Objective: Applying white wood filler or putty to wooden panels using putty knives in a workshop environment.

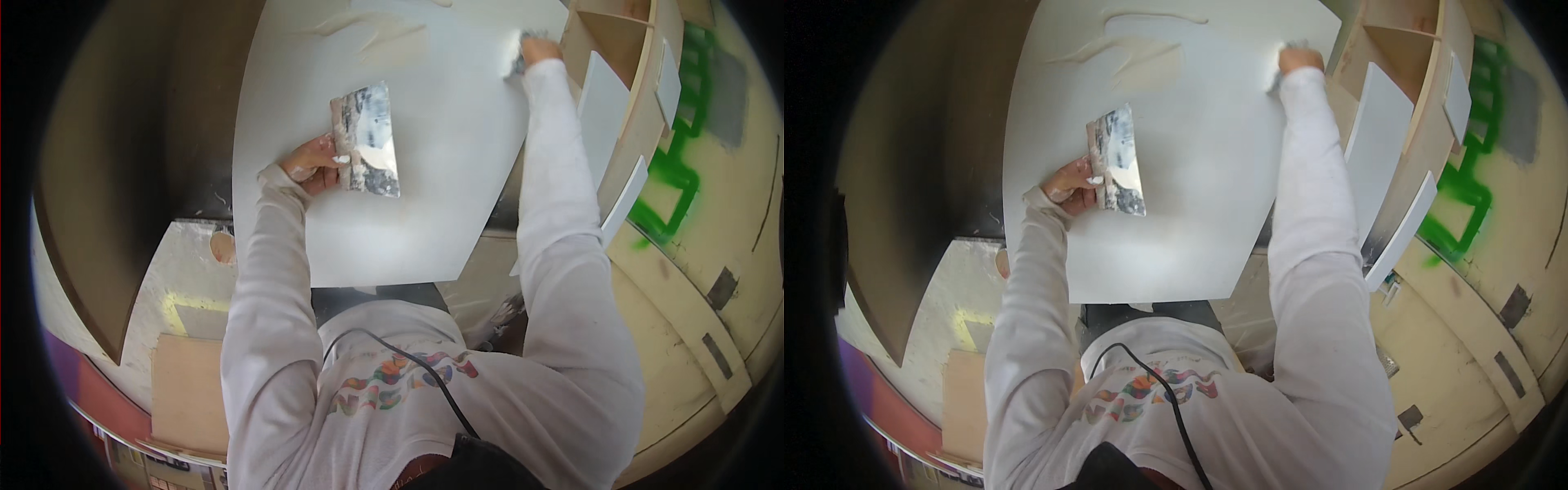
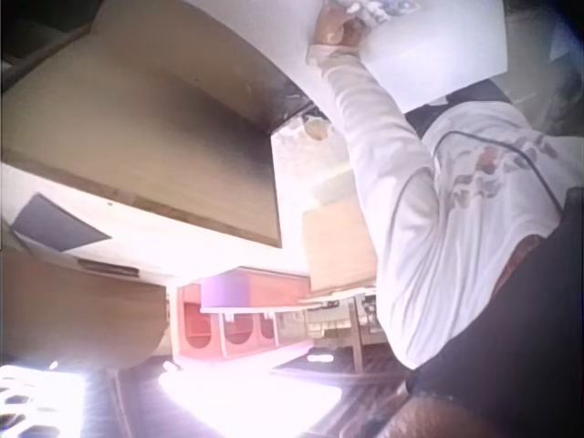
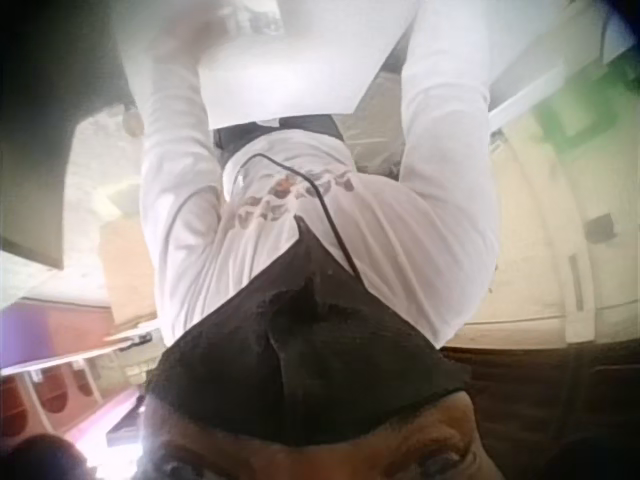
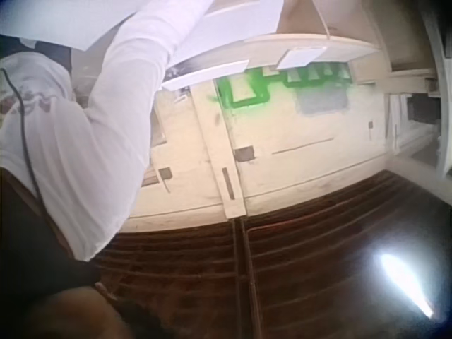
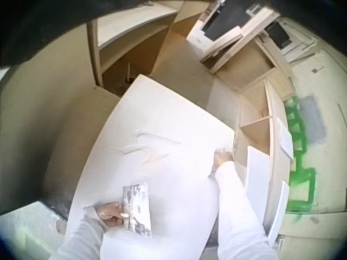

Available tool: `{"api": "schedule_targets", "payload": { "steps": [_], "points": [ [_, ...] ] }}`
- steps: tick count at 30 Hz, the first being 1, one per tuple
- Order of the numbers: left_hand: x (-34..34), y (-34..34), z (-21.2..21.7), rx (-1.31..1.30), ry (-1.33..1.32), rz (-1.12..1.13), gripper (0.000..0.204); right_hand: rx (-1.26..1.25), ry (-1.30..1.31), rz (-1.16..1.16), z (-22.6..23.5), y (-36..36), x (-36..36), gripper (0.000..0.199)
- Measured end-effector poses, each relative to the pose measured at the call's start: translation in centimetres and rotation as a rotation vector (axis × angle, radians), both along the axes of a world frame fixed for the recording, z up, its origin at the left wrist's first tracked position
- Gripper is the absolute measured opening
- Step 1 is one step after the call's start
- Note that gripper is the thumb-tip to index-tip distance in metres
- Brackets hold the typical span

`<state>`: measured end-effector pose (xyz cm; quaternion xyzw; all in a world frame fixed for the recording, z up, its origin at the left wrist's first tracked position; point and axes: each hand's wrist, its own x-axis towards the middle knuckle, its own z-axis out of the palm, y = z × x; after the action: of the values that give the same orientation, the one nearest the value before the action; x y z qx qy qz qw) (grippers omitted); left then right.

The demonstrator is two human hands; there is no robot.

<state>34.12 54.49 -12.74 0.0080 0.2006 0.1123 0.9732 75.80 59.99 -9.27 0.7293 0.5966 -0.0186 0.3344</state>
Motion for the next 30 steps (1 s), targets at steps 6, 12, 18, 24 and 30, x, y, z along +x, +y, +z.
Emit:
{"api": "schedule_targets", "payload": {
  "steps": [6,12,18,24,30],
  "points": [
    [-0.4,0.1,-1.6,0.048,-0.048,-0.073,0.047,0.458,0.447,-0.281,-4.0,9.7,-9.7,0.023],
    [0.3,-0.2,-1.7,0.075,-0.148,-0.068,0.047,0.031,-0.01,0.617,-2.8,15.2,-18.5,0.022],
    [-1.2,-3.8,-2.6,0.327,0.028,-0.057,0.045,0.241,0.503,-0.085,3.1,14.2,-29.9,0.02],
    [-4.2,-7.8,-1.9,0.28,-0.061,-0.094,0.048,-0.07,0.484,0.192,5.0,7.6,-33.8,0.028],
    [-3.8,-6.5,-3.2,0.118,-0.062,-0.143,0.052,0.168,0.809,0.368,7.9,1.9,-25.3,0.025]
  ]
}}
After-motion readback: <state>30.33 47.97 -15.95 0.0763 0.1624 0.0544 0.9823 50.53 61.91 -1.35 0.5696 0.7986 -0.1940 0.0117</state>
